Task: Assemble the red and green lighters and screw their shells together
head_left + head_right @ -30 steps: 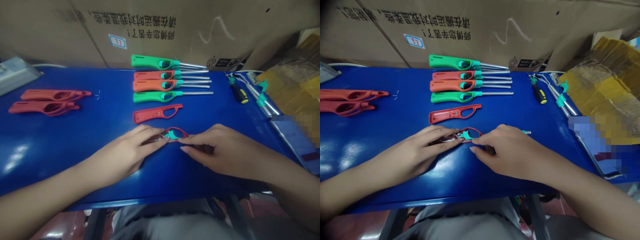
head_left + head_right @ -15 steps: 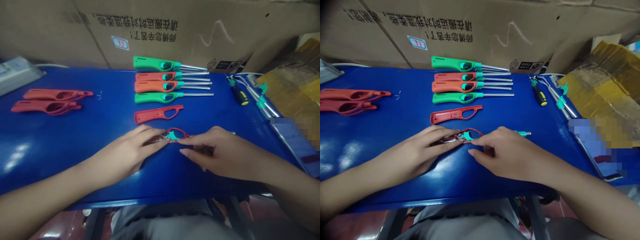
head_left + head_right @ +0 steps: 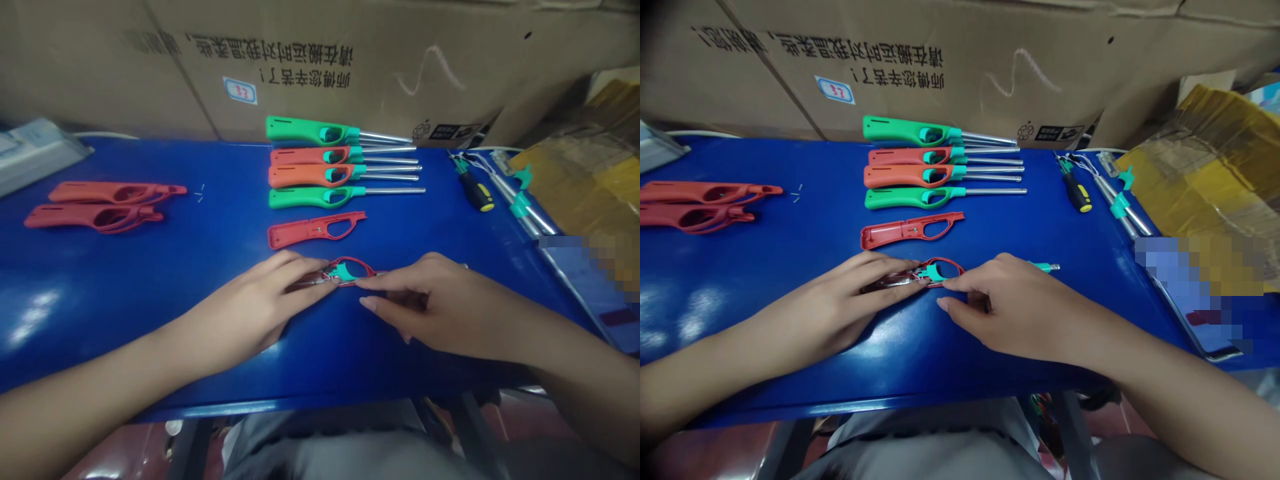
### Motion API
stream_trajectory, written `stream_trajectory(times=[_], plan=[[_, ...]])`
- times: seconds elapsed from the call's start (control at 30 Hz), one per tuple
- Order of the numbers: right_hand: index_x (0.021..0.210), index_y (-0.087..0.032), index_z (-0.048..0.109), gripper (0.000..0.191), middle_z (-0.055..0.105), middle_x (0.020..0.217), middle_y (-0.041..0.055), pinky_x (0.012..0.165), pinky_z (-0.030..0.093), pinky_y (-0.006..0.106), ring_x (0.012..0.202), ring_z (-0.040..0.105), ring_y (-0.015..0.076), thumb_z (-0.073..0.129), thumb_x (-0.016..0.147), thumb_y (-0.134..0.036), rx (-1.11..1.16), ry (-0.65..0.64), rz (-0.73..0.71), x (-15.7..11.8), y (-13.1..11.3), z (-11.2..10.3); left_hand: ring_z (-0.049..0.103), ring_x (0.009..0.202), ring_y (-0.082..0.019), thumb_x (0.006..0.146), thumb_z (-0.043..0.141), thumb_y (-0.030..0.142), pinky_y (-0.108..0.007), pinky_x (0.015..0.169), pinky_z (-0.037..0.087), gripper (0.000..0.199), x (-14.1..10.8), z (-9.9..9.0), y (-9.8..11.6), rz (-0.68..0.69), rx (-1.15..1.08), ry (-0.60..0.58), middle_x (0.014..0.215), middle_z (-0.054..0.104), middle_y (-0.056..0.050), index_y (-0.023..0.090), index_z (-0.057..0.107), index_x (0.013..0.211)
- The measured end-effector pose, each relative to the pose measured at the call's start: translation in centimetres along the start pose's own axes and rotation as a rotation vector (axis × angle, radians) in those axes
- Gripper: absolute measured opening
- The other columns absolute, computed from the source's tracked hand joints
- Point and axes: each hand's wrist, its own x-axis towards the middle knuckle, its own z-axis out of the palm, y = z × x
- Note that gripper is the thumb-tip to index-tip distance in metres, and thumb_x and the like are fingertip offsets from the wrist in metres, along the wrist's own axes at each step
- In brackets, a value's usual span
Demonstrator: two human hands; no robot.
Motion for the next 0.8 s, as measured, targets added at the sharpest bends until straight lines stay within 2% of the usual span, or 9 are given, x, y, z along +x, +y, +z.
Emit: stream_trajectory(times=[0.13, 0.3, 0.5, 0.63, 0.73, 0.8], plan=[[0.072, -0.025, 0.072, 0.033, 0.063, 0.049, -0.0065, 0.049, 0.030, 0.029, 0.044, 0.050, 0.0088, 0.055, 0.098, -0.033, 0.009, -0.022, 0.016, -0.08, 0.02, -0.03, 0.045, 0.134, -0.028, 0.090, 0.051, -0.001, -0.044, 0.110, 0.049, 0.065, 0.03, 0.06, -0.06, 0.001, -0.002, -0.007, 0.149, 0.048, -0.013, 0.021, 0.045, 0.151], [0.076, -0.026, 0.075, 0.029, 0.065, 0.052, -0.0063, 0.052, 0.032, 0.029, 0.046, 0.053, 0.0090, 0.056, 0.098, -0.033, -0.009, 0.010, -0.004, -0.08, 0.01, -0.23, 0.045, 0.134, -0.028, 0.091, 0.051, 0.000, -0.044, 0.110, 0.048, 0.063, 0.07, 0.11, -0.11, -0.001, -0.005, -0.005, 0.149, 0.048, -0.013, 0.021, 0.046, 0.151], [0.067, -0.024, 0.070, 0.034, 0.066, 0.052, -0.0055, 0.053, 0.030, 0.029, 0.048, 0.055, 0.0096, 0.056, 0.097, -0.032, -0.076, 0.026, 0.007, -0.09, -0.20, -0.21, 0.046, 0.133, -0.028, 0.091, 0.050, 0.000, -0.044, 0.109, 0.049, 0.062, 0.12, 0.04, -0.11, -0.001, -0.007, -0.004, 0.148, 0.049, -0.013, 0.020, 0.047, 0.150], [0.070, -0.025, 0.071, 0.034, 0.068, 0.058, -0.0037, 0.056, 0.032, 0.029, 0.055, 0.059, 0.0124, 0.055, 0.099, -0.034, -0.139, 0.003, 0.019, -0.29, -0.28, -0.05, 0.045, 0.134, -0.028, 0.090, 0.050, 0.000, -0.045, 0.110, 0.049, 0.064, 0.19, 0.03, -0.11, 0.006, -0.006, -0.001, 0.148, 0.049, -0.013, 0.020, 0.046, 0.151], [0.074, -0.026, 0.072, 0.032, 0.071, 0.064, -0.0024, 0.061, 0.036, 0.030, 0.065, 0.064, 0.0158, 0.055, 0.099, -0.036, -0.198, 0.020, 0.008, -0.41, -0.24, -0.01, 0.046, 0.133, -0.029, 0.090, 0.050, 0.000, -0.045, 0.109, 0.050, 0.065, 0.20, 0.04, -0.08, 0.004, -0.007, -0.004, 0.148, 0.049, -0.013, 0.020, 0.046, 0.151], [0.076, -0.026, 0.074, 0.031, 0.072, 0.065, -0.0023, 0.061, 0.036, 0.029, 0.065, 0.064, 0.0157, 0.055, 0.099, -0.037, -0.213, 0.037, 0.012, -0.48, -0.21, -0.23, 0.046, 0.133, -0.029, 0.090, 0.050, 0.000, -0.045, 0.109, 0.050, 0.064, 0.16, 0.04, -0.06, 0.001, -0.011, 0.001, 0.148, 0.049, -0.013, 0.021, 0.046, 0.151]])
